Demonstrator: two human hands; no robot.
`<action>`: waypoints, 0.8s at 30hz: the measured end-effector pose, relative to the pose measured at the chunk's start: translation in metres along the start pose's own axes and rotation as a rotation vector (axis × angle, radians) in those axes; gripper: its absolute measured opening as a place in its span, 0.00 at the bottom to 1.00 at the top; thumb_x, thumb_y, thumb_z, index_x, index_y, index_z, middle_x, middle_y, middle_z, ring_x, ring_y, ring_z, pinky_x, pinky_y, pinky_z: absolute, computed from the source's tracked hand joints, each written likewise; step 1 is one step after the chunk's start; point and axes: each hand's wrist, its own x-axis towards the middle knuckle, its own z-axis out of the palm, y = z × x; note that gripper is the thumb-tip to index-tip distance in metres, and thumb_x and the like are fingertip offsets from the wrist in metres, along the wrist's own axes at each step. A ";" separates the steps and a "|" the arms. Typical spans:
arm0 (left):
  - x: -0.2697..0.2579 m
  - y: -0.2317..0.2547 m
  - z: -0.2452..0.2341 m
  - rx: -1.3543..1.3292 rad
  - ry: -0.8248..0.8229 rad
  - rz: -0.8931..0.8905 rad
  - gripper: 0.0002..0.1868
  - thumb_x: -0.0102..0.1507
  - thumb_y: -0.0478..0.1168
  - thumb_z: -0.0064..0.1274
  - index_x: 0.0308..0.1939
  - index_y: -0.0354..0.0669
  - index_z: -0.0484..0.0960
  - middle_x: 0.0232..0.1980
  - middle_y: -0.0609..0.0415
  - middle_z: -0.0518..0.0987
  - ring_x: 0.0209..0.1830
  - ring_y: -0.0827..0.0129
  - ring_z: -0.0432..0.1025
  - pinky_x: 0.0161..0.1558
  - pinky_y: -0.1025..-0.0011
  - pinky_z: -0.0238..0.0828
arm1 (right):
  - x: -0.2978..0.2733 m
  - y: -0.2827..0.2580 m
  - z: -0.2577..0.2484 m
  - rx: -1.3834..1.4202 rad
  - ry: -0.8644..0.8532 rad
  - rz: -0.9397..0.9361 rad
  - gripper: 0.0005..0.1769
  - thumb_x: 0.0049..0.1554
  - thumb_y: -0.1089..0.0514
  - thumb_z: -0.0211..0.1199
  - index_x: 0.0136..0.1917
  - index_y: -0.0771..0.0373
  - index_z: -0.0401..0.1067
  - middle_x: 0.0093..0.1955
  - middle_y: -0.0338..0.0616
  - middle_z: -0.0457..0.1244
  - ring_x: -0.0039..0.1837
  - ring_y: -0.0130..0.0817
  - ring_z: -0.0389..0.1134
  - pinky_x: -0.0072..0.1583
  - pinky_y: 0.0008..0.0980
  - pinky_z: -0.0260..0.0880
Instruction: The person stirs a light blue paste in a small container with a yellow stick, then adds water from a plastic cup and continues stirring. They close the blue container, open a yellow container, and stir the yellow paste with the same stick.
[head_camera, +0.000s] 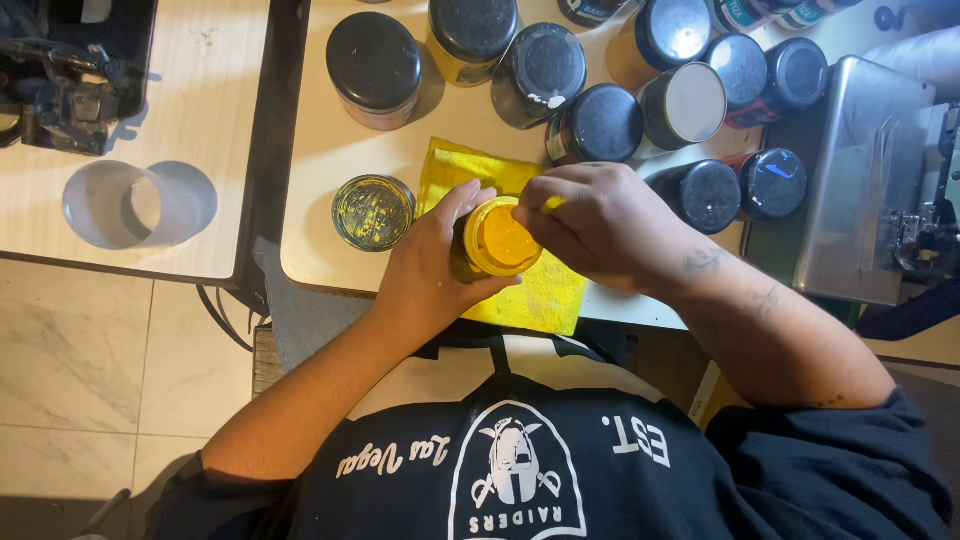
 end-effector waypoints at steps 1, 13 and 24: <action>0.000 -0.001 -0.001 0.001 0.001 0.002 0.54 0.57 0.51 0.81 0.78 0.37 0.65 0.67 0.37 0.81 0.66 0.43 0.79 0.70 0.49 0.74 | 0.000 -0.001 0.001 -0.002 0.001 -0.001 0.05 0.66 0.68 0.62 0.48 0.69 0.76 0.37 0.57 0.66 0.40 0.59 0.74 0.46 0.51 0.76; -0.002 -0.009 0.005 0.009 0.072 0.094 0.56 0.56 0.52 0.82 0.78 0.34 0.65 0.68 0.38 0.81 0.67 0.44 0.78 0.70 0.49 0.74 | -0.035 0.010 0.047 0.826 0.573 0.662 0.14 0.73 0.55 0.57 0.50 0.65 0.75 0.29 0.46 0.61 0.32 0.29 0.63 0.41 0.28 0.64; -0.004 -0.011 0.009 0.053 0.127 0.151 0.55 0.57 0.56 0.80 0.78 0.35 0.66 0.68 0.43 0.82 0.65 0.51 0.80 0.69 0.55 0.76 | -0.025 0.014 0.016 -0.153 0.077 -0.461 0.05 0.60 0.71 0.67 0.51 0.68 0.77 0.40 0.58 0.64 0.39 0.52 0.70 0.46 0.48 0.77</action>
